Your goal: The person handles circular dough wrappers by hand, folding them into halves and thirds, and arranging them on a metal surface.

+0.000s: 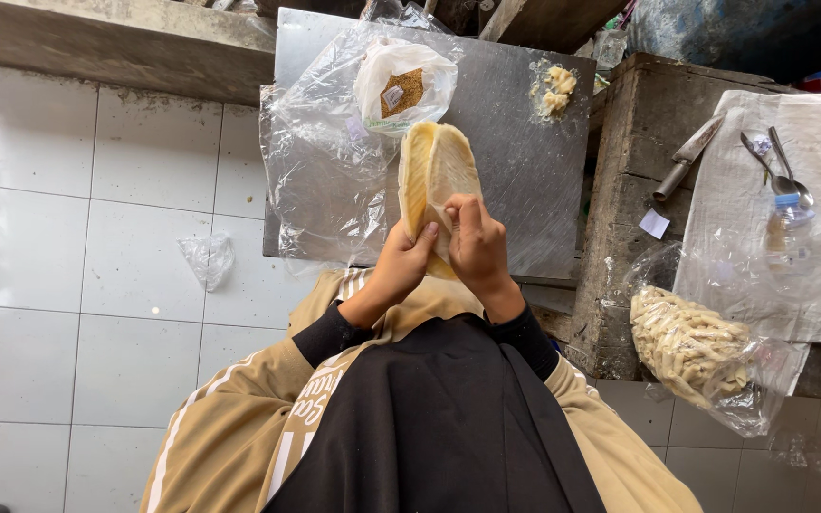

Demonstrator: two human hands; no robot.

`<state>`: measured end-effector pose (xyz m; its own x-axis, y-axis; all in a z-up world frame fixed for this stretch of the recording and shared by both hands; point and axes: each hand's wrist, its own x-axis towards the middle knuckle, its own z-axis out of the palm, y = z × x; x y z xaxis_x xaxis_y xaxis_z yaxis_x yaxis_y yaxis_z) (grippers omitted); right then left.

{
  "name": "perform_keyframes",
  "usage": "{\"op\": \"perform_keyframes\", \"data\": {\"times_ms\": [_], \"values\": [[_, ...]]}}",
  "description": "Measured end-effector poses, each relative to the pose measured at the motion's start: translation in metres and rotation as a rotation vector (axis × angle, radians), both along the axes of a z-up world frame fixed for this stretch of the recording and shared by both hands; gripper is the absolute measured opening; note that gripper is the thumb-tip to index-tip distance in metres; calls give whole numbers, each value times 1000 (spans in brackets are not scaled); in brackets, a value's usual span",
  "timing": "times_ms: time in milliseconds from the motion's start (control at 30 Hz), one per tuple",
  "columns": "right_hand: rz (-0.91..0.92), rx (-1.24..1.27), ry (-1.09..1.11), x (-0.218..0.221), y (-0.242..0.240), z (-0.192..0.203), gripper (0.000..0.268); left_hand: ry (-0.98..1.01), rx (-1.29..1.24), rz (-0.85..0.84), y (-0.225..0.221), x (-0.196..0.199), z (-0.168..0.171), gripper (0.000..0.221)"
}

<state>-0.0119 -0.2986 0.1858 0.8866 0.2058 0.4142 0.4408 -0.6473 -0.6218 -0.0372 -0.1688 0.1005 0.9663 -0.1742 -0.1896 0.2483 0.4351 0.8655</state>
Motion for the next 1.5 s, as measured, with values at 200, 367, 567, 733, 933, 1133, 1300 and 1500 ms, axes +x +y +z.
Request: {"op": "perform_keyframes", "data": {"times_ms": [200, 367, 567, 733, 933, 1133, 1300, 1500], "values": [[-138, 106, 57, 17, -15, -28, 10, -51, 67, 18, 9, 1, 1, 27], [-178, 211, 298, 24, -29, -19, 20, -5, 141, -36, 16, 1, 14, 27], [119, 52, -163, 12, -8, 22, 28, -63, 236, -88, 14, 1, 37, 27], [163, 73, -195, 13, -7, 21, 21, -118, 431, -155, 22, 0, 58, 33], [42, 133, -117, 7, 1, 6, 10, -159, 423, -183, 20, -4, 59, 29], [184, 256, -13, 10, -5, 32, 13, -151, 353, -157, 21, -1, 63, 28], [129, 69, -202, 5, -2, 28, 14, -155, 470, -163, 24, -1, 88, 31], [-3, 391, 55, 9, -19, -18, 10, -130, 482, -205, 19, -1, 87, 28]]}}
